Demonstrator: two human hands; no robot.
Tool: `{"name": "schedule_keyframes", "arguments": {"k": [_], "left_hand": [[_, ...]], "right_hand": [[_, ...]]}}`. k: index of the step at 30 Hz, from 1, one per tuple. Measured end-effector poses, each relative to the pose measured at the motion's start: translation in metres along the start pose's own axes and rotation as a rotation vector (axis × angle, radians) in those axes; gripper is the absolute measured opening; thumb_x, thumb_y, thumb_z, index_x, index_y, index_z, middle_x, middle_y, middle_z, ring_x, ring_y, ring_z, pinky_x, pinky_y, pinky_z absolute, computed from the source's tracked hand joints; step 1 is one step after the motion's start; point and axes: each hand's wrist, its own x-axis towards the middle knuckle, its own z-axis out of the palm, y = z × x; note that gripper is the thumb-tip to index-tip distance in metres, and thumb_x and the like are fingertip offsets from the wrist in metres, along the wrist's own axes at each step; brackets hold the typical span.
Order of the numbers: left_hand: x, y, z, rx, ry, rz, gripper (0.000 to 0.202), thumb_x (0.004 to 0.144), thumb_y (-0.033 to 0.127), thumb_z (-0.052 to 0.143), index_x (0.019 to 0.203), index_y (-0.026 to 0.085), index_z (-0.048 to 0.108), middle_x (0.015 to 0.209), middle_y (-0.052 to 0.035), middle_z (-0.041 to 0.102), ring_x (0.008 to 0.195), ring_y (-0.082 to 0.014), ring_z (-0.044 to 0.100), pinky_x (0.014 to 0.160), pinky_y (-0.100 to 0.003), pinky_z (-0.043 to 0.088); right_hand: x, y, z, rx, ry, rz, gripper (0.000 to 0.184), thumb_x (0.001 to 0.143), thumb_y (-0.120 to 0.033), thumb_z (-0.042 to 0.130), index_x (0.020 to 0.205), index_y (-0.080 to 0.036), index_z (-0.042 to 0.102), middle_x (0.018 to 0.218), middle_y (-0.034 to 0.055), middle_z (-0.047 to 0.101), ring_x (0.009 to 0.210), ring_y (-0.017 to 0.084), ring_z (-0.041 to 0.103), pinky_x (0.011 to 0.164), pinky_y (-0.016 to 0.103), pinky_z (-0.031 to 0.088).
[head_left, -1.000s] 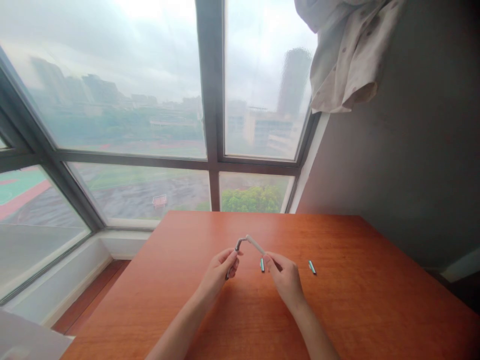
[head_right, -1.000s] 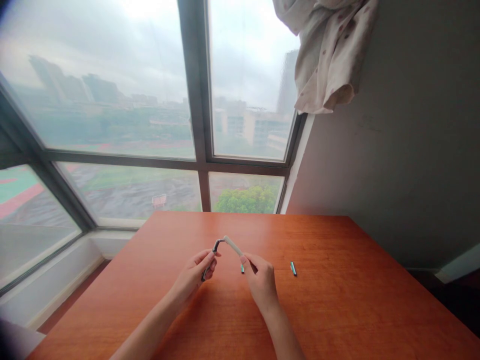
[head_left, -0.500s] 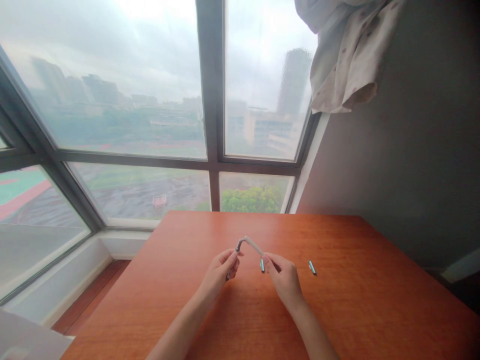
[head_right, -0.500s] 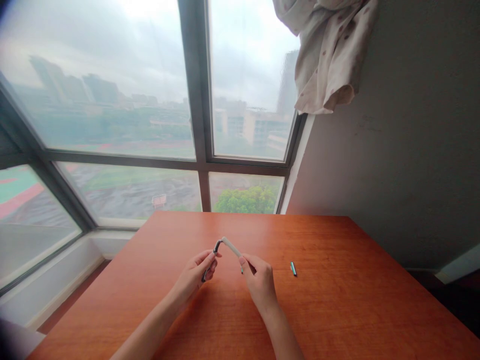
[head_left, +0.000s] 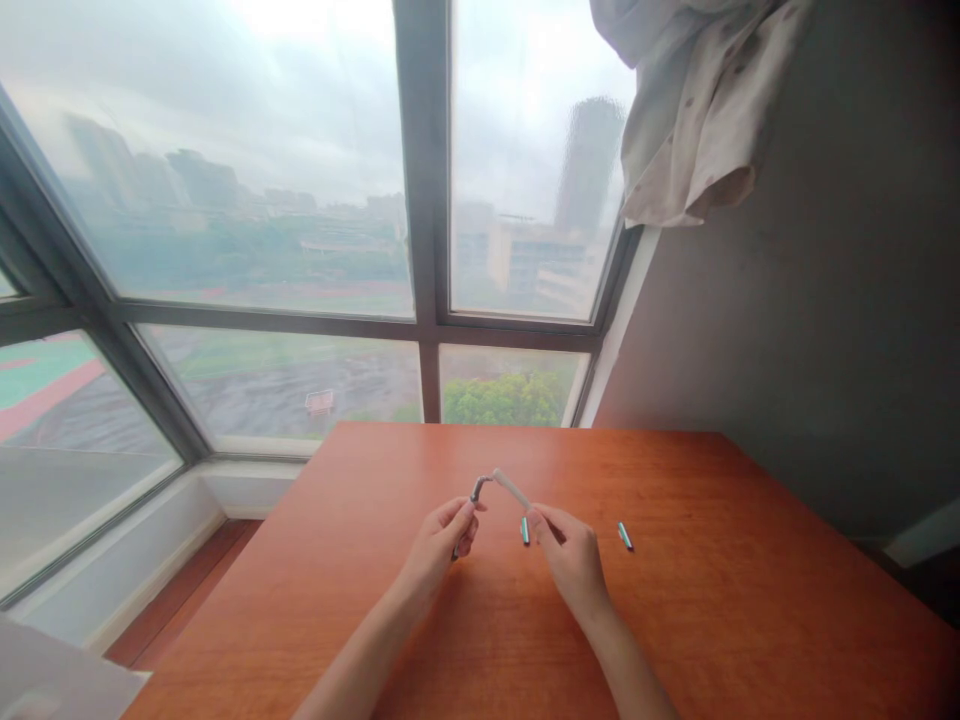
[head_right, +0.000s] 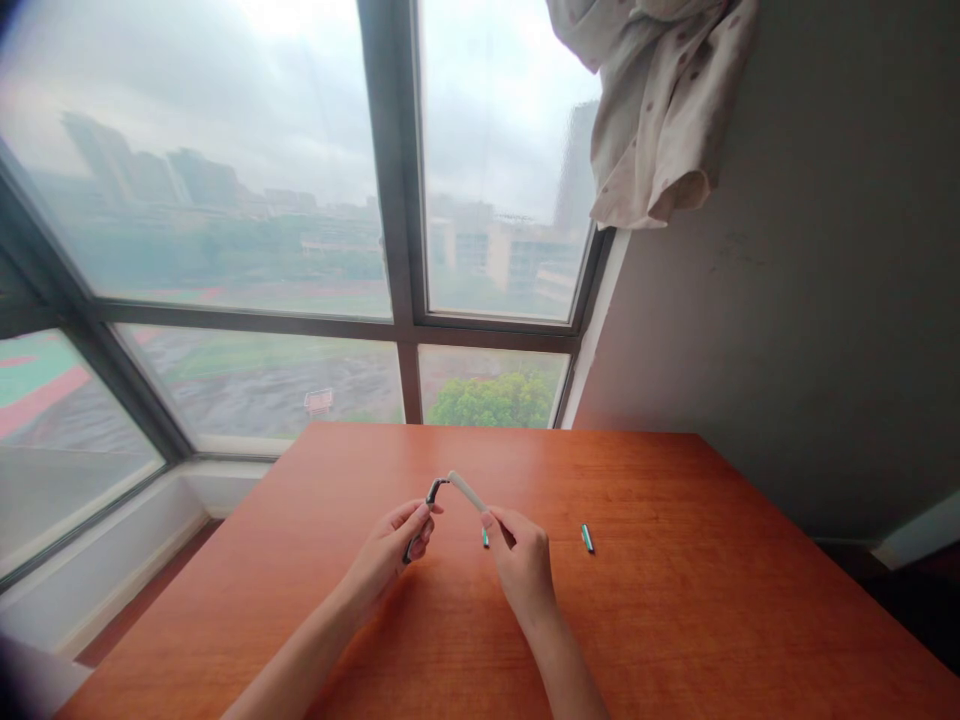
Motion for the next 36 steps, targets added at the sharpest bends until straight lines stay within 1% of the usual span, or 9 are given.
{"name": "schedule_keyframes", "arguments": {"k": [5,10,17,23,31,36], "left_hand": [[0.0006,-0.0003,0.0001,0.017,-0.001,-0.003,0.047,0.07,0.056,0.07,0.088,0.013,0.066,0.056,0.0049,0.045,0.046,-0.006,0.033,0.046,-0.021,0.019],[0.0011,-0.0011,0.0002,0.017,0.001,-0.002,0.045,0.07,0.055,0.07,0.088,0.014,0.065,0.058,0.0047,0.046,0.046,-0.0061,0.032,0.046,-0.021,0.018],[0.001,-0.0013,-0.0008,0.028,-0.009,0.006,0.046,0.07,0.055,0.07,0.088,0.013,0.064,0.058,0.0048,0.045,0.047,-0.0064,0.032,0.046,-0.021,0.018],[0.0009,-0.0015,-0.0007,0.039,-0.028,0.013,0.046,0.072,0.056,0.068,0.089,0.014,0.063,0.056,0.006,0.043,0.046,-0.006,0.03,0.046,-0.022,0.016],[0.0012,-0.0003,-0.0007,0.007,-0.011,0.007,0.047,0.068,0.056,0.072,0.087,0.014,0.064,0.056,0.0056,0.044,0.046,-0.0063,0.031,0.046,-0.022,0.017],[0.0,0.0012,0.0,0.012,-0.025,0.006,0.047,0.068,0.056,0.071,0.086,0.014,0.064,0.055,0.0059,0.044,0.045,-0.0059,0.031,0.046,-0.022,0.016]], "right_hand": [[0.0,0.0003,0.001,-0.005,-0.016,-0.01,0.041,0.093,-0.044,0.044,0.072,-0.017,0.067,0.061,0.0007,0.059,0.058,0.015,0.055,0.056,0.02,0.04],[0.0003,0.0003,0.0007,-0.017,-0.02,-0.018,0.043,0.092,-0.046,0.044,0.072,-0.017,0.068,0.061,0.0013,0.061,0.058,0.015,0.056,0.055,0.02,0.04],[0.0004,-0.0008,-0.0002,-0.039,-0.015,-0.016,0.047,0.093,-0.049,0.041,0.072,-0.017,0.068,0.06,0.0019,0.061,0.058,0.015,0.056,0.055,0.02,0.04],[0.0002,0.0,0.0009,0.002,-0.046,-0.011,0.046,0.093,-0.049,0.042,0.075,-0.016,0.069,0.061,0.0015,0.06,0.059,0.015,0.056,0.056,0.02,0.041],[0.0003,-0.0024,-0.0012,-0.029,-0.03,-0.02,0.047,0.093,-0.049,0.041,0.07,-0.017,0.067,0.06,0.0009,0.058,0.058,0.015,0.055,0.056,0.021,0.039],[0.001,-0.004,-0.0013,-0.028,-0.051,-0.031,0.046,0.094,-0.047,0.041,0.07,-0.017,0.066,0.06,0.0009,0.058,0.058,0.015,0.054,0.055,0.021,0.039]]}}
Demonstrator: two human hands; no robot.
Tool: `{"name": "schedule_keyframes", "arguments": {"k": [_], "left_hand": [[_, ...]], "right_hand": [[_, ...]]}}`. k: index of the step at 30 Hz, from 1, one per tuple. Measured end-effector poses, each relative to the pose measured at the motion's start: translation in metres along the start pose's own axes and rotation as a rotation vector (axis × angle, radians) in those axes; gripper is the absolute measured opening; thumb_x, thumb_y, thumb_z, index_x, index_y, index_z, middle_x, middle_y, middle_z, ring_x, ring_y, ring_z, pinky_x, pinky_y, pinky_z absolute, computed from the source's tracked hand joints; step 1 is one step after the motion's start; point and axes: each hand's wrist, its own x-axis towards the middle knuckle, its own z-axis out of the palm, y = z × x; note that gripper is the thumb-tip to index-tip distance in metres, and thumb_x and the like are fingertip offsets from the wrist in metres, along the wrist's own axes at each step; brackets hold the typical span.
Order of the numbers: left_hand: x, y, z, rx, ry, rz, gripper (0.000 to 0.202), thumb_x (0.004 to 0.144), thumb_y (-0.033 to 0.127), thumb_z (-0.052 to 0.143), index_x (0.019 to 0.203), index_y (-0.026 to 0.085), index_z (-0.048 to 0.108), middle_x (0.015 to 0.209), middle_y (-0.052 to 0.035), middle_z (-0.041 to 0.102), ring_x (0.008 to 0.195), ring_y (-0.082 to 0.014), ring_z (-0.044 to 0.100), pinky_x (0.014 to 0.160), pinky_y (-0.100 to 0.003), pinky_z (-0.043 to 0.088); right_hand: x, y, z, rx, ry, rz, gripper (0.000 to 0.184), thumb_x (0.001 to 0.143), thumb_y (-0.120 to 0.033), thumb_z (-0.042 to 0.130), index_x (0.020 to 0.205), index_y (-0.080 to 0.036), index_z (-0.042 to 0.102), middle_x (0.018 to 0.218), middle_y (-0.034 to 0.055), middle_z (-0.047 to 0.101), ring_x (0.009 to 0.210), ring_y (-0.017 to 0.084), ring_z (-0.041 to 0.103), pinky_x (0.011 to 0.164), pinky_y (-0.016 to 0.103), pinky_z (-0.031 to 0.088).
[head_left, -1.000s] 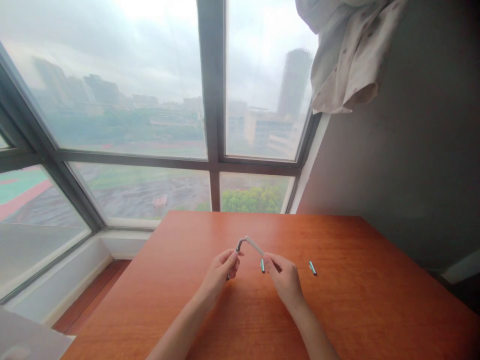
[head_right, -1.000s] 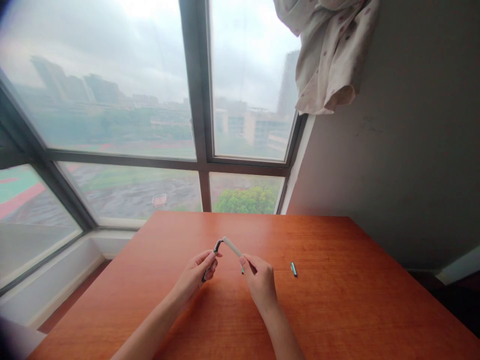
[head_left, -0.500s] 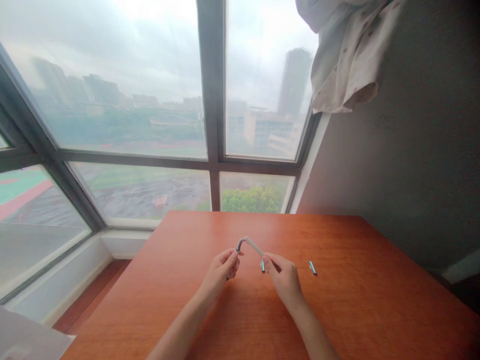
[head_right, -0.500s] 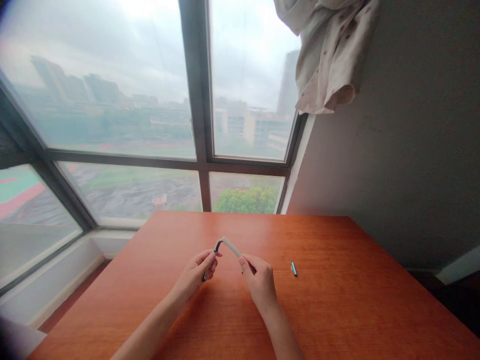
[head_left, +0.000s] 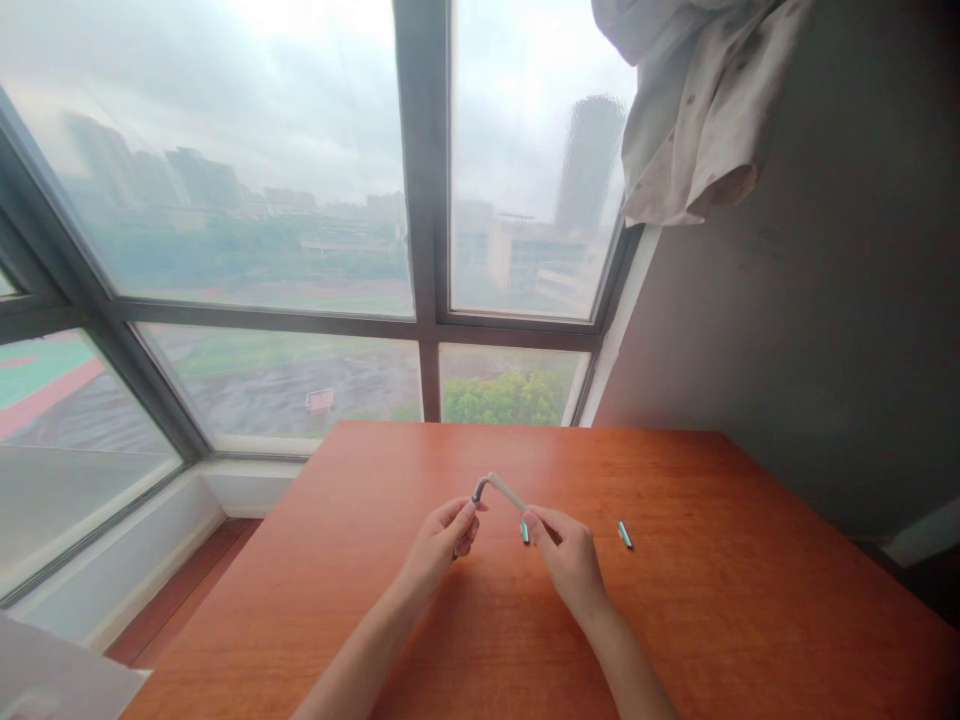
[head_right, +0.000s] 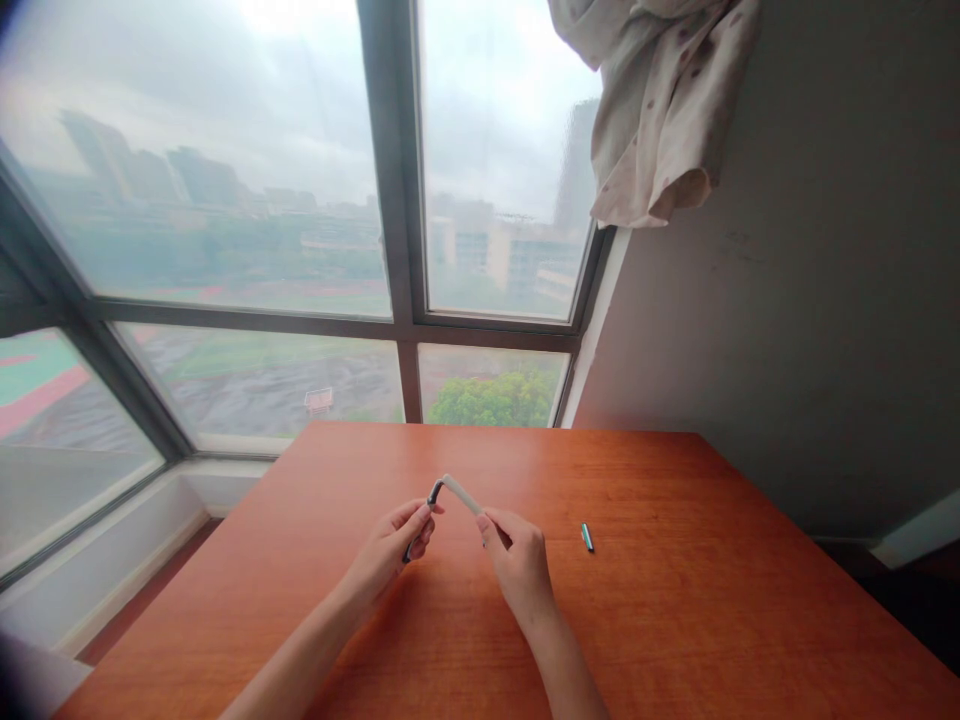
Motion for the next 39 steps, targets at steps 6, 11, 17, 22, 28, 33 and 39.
{"name": "schedule_keyframes", "arguments": {"k": [6,11,17,22,28,33,39], "left_hand": [[-0.0005,0.001,-0.0003,0.012,0.031,-0.005,0.047,0.067,0.056,0.072,0.086,0.014,0.065,0.056,0.0053,0.044,0.047,-0.0068,0.033,0.046,-0.022,0.018],[-0.0004,0.0017,-0.0008,-0.002,0.032,-0.002,0.046,0.068,0.056,0.071,0.085,0.013,0.065,0.056,0.0048,0.045,0.046,-0.0062,0.032,0.046,-0.021,0.018],[-0.0006,0.0009,0.0002,0.0,0.026,-0.017,0.047,0.068,0.056,0.071,0.086,0.014,0.066,0.056,0.0047,0.045,0.047,-0.0068,0.033,0.046,-0.021,0.018],[-0.0007,0.0,0.001,-0.01,0.019,-0.019,0.046,0.069,0.055,0.071,0.088,0.014,0.066,0.057,0.0046,0.046,0.047,-0.0064,0.033,0.046,-0.021,0.019],[-0.0016,0.0016,0.0021,-0.018,0.034,-0.01,0.045,0.068,0.055,0.072,0.086,0.014,0.066,0.056,0.0047,0.045,0.047,-0.0067,0.034,0.047,-0.021,0.02],[-0.0022,0.0022,0.0024,-0.005,0.043,-0.019,0.045,0.068,0.055,0.072,0.087,0.014,0.066,0.058,0.0042,0.047,0.047,-0.0068,0.035,0.047,-0.021,0.021],[-0.0017,0.0014,0.0005,-0.007,0.026,-0.007,0.043,0.071,0.053,0.07,0.09,0.014,0.066,0.057,0.0046,0.045,0.049,-0.0074,0.034,0.048,-0.021,0.02]], "right_hand": [[-0.0003,0.0026,0.0007,-0.003,0.023,0.02,0.046,0.093,-0.048,0.042,0.073,-0.017,0.068,0.061,0.0017,0.06,0.058,0.015,0.054,0.055,0.021,0.039],[-0.0003,0.0034,0.0,-0.015,0.065,0.048,0.046,0.093,-0.048,0.042,0.072,-0.016,0.069,0.062,0.0022,0.061,0.059,0.015,0.055,0.056,0.021,0.04],[-0.0004,-0.0007,0.001,0.013,0.035,0.014,0.048,0.093,-0.05,0.042,0.07,-0.016,0.069,0.058,0.0008,0.059,0.056,0.015,0.055,0.053,0.02,0.04],[-0.0004,-0.0002,0.0017,0.023,0.014,0.02,0.049,0.093,-0.05,0.041,0.072,-0.016,0.069,0.059,0.0009,0.058,0.056,0.015,0.054,0.053,0.021,0.038],[-0.0012,0.0011,0.0016,0.044,0.011,0.044,0.047,0.093,-0.049,0.043,0.073,-0.016,0.069,0.061,0.0014,0.06,0.057,0.015,0.055,0.055,0.021,0.038],[-0.0008,0.0012,0.0019,0.048,0.0,0.047,0.046,0.093,-0.048,0.043,0.074,-0.016,0.069,0.06,0.0011,0.059,0.058,0.015,0.055,0.055,0.021,0.038],[-0.0003,0.0022,0.0004,0.024,0.026,0.051,0.045,0.093,-0.045,0.044,0.065,-0.016,0.064,0.058,0.0,0.055,0.056,0.014,0.052,0.054,0.02,0.036]]}}
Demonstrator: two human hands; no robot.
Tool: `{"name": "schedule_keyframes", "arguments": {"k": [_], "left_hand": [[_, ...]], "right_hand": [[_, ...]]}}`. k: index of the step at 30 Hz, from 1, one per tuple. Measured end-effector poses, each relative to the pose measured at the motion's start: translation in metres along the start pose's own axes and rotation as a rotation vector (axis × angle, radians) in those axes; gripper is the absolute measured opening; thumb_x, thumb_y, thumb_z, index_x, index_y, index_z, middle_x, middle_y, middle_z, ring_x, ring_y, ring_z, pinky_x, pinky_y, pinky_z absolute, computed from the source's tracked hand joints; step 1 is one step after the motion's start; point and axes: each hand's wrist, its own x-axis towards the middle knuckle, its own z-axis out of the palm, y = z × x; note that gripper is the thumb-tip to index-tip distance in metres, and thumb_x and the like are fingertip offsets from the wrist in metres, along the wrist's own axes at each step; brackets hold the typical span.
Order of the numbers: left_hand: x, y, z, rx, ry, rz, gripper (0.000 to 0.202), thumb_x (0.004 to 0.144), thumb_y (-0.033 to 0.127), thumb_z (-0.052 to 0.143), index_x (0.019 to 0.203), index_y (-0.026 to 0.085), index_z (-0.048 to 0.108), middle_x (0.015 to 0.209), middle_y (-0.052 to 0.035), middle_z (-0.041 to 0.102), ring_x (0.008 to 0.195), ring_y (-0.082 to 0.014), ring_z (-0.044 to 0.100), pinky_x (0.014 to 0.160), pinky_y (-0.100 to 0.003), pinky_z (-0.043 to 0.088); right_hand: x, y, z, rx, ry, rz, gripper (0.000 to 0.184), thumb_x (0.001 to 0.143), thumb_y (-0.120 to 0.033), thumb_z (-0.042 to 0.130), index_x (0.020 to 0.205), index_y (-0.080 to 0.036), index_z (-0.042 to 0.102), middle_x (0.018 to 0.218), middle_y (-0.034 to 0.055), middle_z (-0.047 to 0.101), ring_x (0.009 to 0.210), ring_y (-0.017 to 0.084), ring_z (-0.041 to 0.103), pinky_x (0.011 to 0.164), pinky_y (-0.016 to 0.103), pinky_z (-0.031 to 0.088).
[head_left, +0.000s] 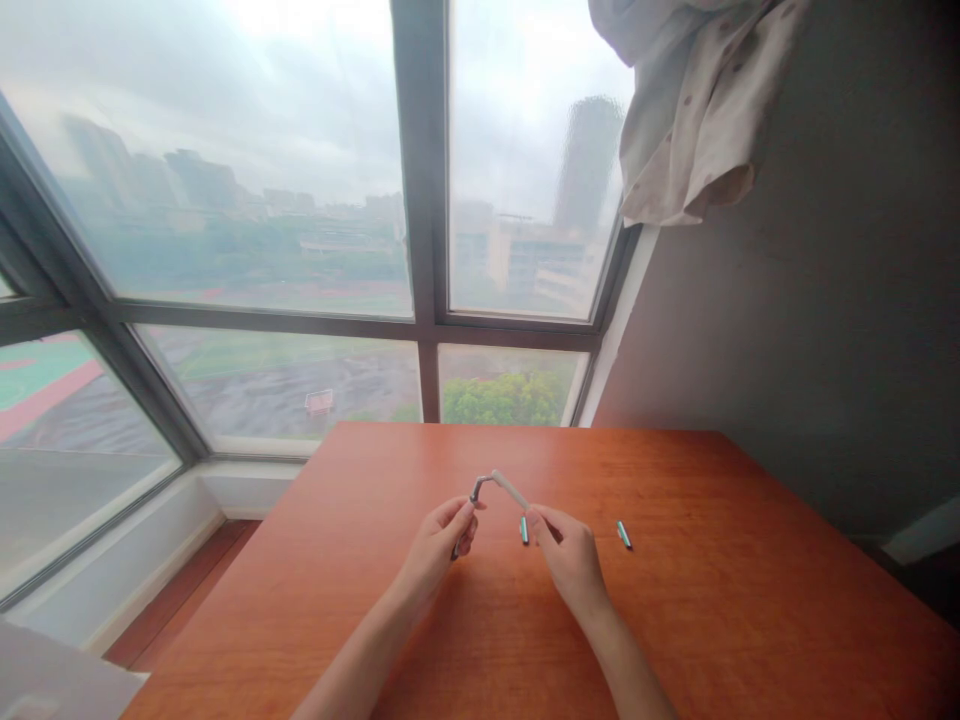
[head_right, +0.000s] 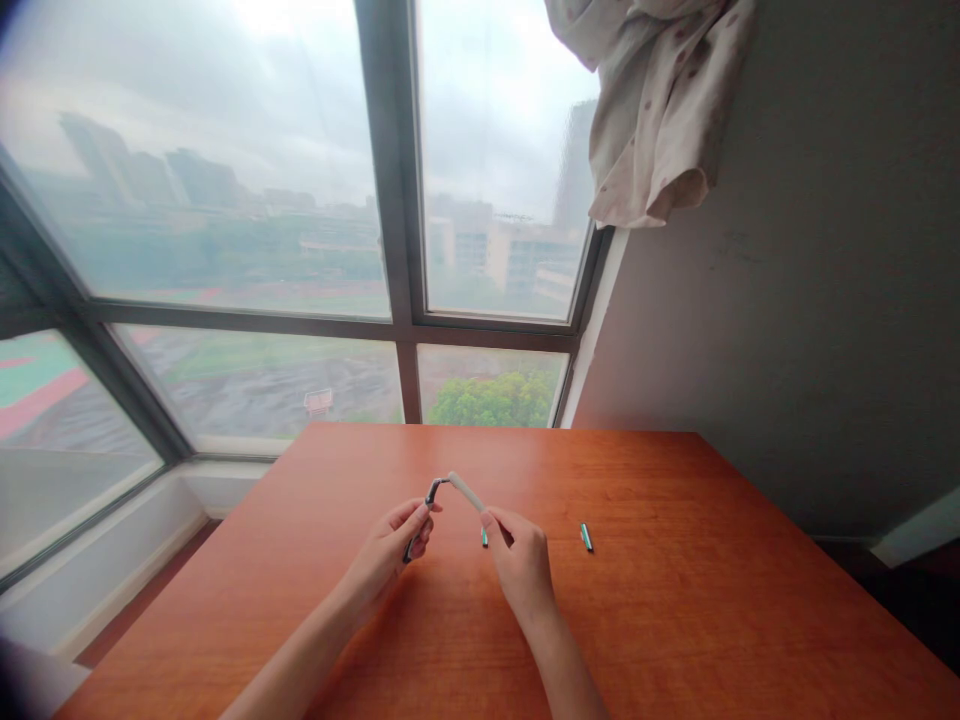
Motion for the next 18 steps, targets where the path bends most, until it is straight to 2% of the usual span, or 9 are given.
{"name": "schedule_keyframes", "arguments": {"k": [6,14,18], "left_hand": [[-0.0004,-0.0001,0.001,0.009,0.013,0.008,0.043,0.071,0.053,0.07,0.089,0.014,0.065,0.058,0.0045,0.046,0.049,-0.007,0.034,0.048,-0.021,0.02],[0.0003,-0.001,-0.0006,0.005,0.013,0.012,0.044,0.071,0.053,0.07,0.091,0.014,0.065,0.057,0.0053,0.045,0.048,-0.0068,0.035,0.047,-0.021,0.022],[0.0011,-0.0012,-0.0013,0.012,0.014,0.017,0.045,0.071,0.054,0.07,0.09,0.014,0.065,0.057,0.005,0.046,0.048,-0.007,0.035,0.048,-0.021,0.022]], "right_hand": [[-0.0016,-0.0016,0.0021,0.035,-0.03,-0.013,0.041,0.093,-0.044,0.045,0.069,-0.016,0.064,0.06,-0.0002,0.055,0.058,0.014,0.052,0.055,0.02,0.036],[-0.0006,-0.0004,0.0019,0.016,-0.015,0.005,0.045,0.093,-0.044,0.044,0.063,-0.016,0.062,0.059,0.0004,0.057,0.057,0.013,0.052,0.057,0.02,0.037],[-0.0012,-0.0014,0.0022,0.046,-0.027,0.002,0.042,0.092,-0.044,0.045,0.069,-0.016,0.066,0.06,0.0005,0.056,0.057,0.014,0.052,0.055,0.02,0.037]]}}
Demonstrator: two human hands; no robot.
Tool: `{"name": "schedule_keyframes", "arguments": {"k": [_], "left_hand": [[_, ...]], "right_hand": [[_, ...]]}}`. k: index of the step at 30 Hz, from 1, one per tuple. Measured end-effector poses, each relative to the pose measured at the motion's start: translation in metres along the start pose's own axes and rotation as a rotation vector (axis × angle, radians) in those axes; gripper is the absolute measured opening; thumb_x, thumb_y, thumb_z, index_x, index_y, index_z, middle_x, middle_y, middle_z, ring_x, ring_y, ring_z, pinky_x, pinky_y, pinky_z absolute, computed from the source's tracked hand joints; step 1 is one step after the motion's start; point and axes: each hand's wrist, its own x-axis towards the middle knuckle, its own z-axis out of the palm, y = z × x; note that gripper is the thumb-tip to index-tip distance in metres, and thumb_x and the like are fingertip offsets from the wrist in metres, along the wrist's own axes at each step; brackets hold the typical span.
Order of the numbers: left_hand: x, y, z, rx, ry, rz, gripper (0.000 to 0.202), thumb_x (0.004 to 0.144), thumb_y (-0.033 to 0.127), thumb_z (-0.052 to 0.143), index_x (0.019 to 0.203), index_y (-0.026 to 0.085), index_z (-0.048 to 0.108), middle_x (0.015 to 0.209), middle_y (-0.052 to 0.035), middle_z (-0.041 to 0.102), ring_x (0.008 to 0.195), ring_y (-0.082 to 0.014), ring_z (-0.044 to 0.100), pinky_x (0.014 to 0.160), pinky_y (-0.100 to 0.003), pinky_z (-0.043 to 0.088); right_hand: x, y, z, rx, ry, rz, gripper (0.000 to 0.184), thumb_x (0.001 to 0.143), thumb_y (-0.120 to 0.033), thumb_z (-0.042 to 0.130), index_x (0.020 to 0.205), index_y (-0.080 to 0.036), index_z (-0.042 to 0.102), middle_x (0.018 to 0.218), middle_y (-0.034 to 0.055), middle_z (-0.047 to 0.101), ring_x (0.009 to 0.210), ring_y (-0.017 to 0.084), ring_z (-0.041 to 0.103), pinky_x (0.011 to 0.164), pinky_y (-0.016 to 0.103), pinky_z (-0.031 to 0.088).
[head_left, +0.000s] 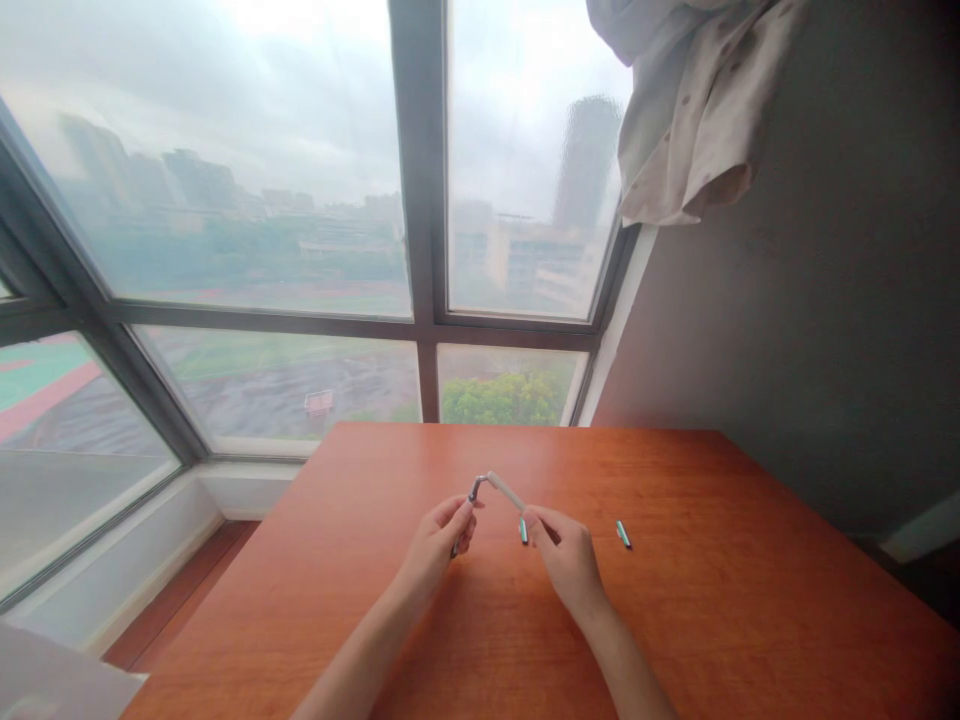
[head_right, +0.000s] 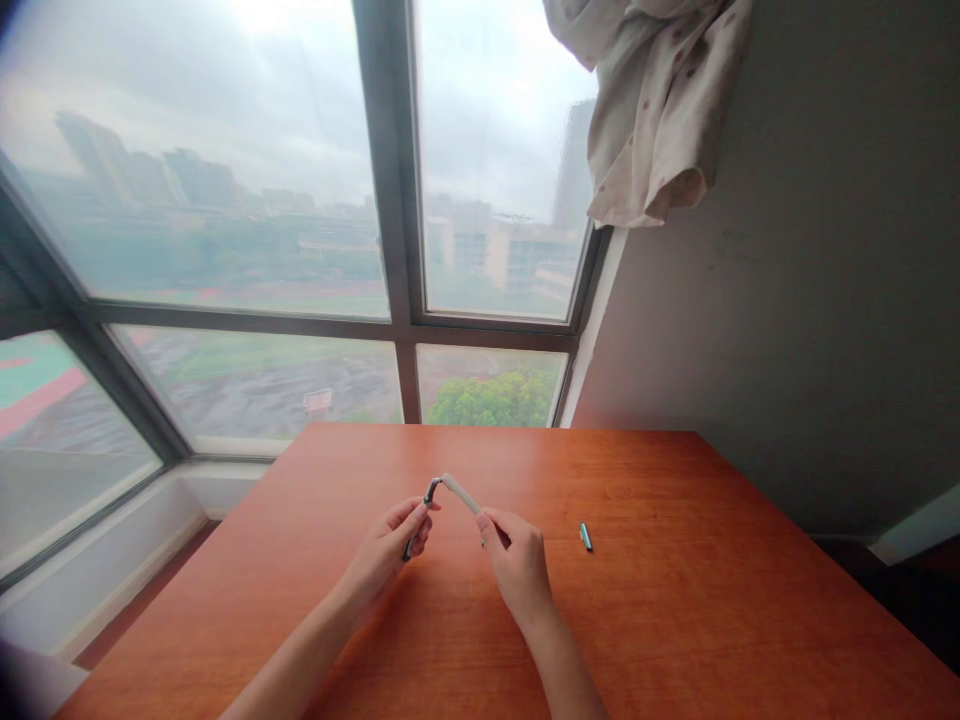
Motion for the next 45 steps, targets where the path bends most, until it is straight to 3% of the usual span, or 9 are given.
{"name": "schedule_keyframes", "arguments": {"k": [3,13,19,26,31,45], "left_hand": [[0.0003,-0.0001,0.0,0.012,-0.006,0.008,0.044,0.071,0.054,0.07,0.089,0.014,0.065,0.056,0.0053,0.045,0.048,-0.0071,0.036,0.048,-0.021,0.022],[0.0011,-0.0025,-0.0018,0.007,-0.001,0.012,0.043,0.071,0.054,0.07,0.087,0.014,0.065,0.056,0.0058,0.043,0.048,-0.0066,0.035,0.047,-0.021,0.022],[0.0015,-0.0027,-0.002,0.03,0.005,0.033,0.044,0.072,0.052,0.07,0.096,0.015,0.067,0.058,0.0051,0.044,0.05,-0.0082,0.036,0.049,-0.022,0.024],[0.0013,0.0001,-0.0011,0.117,0.063,0.116,0.042,0.073,0.051,0.068,0.096,0.016,0.071,0.061,0.0025,0.05,0.057,-0.0119,0.041,0.055,-0.024,0.03],[0.0016,-0.0005,-0.0011,0.123,0.065,0.119,0.043,0.074,0.052,0.067,0.098,0.016,0.071,0.063,0.0013,0.051,0.06,-0.0133,0.042,0.057,-0.025,0.031],[-0.0023,0.0032,0.0023,0.073,0.06,0.111,0.043,0.073,0.05,0.069,0.099,0.015,0.071,0.063,0.0008,0.05,0.061,-0.0133,0.041,0.058,-0.024,0.031]], "right_hand": [[0.0,-0.0003,0.001,0.021,-0.015,-0.013,0.041,0.092,-0.044,0.046,0.075,-0.015,0.068,0.061,0.0005,0.056,0.058,0.014,0.052,0.054,0.02,0.037],[-0.001,0.0009,-0.0004,-0.01,0.003,0.024,0.043,0.093,-0.044,0.044,0.066,-0.016,0.061,0.059,-0.0002,0.054,0.058,0.014,0.051,0.057,0.02,0.036],[0.0,0.0015,0.0031,0.025,0.01,0.054,0.045,0.092,-0.047,0.044,0.064,-0.016,0.061,0.06,0.0002,0.054,0.058,0.014,0.051,0.057,0.021,0.036],[-0.0027,0.0003,0.0064,0.177,-0.068,0.082,0.046,0.09,-0.05,0.047,0.085,-0.012,0.072,0.059,-0.0003,0.051,0.056,0.013,0.049,0.052,0.021,0.035],[-0.0013,0.0028,0.0065,0.201,-0.047,0.101,0.048,0.09,-0.051,0.048,0.092,-0.011,0.074,0.06,0.0,0.051,0.056,0.013,0.047,0.052,0.021,0.036],[-0.0014,0.0047,0.006,0.154,-0.019,0.087,0.051,0.089,-0.055,0.046,0.082,-0.013,0.073,0.061,0.0013,0.055,0.058,0.015,0.051,0.055,0.021,0.039]]}}
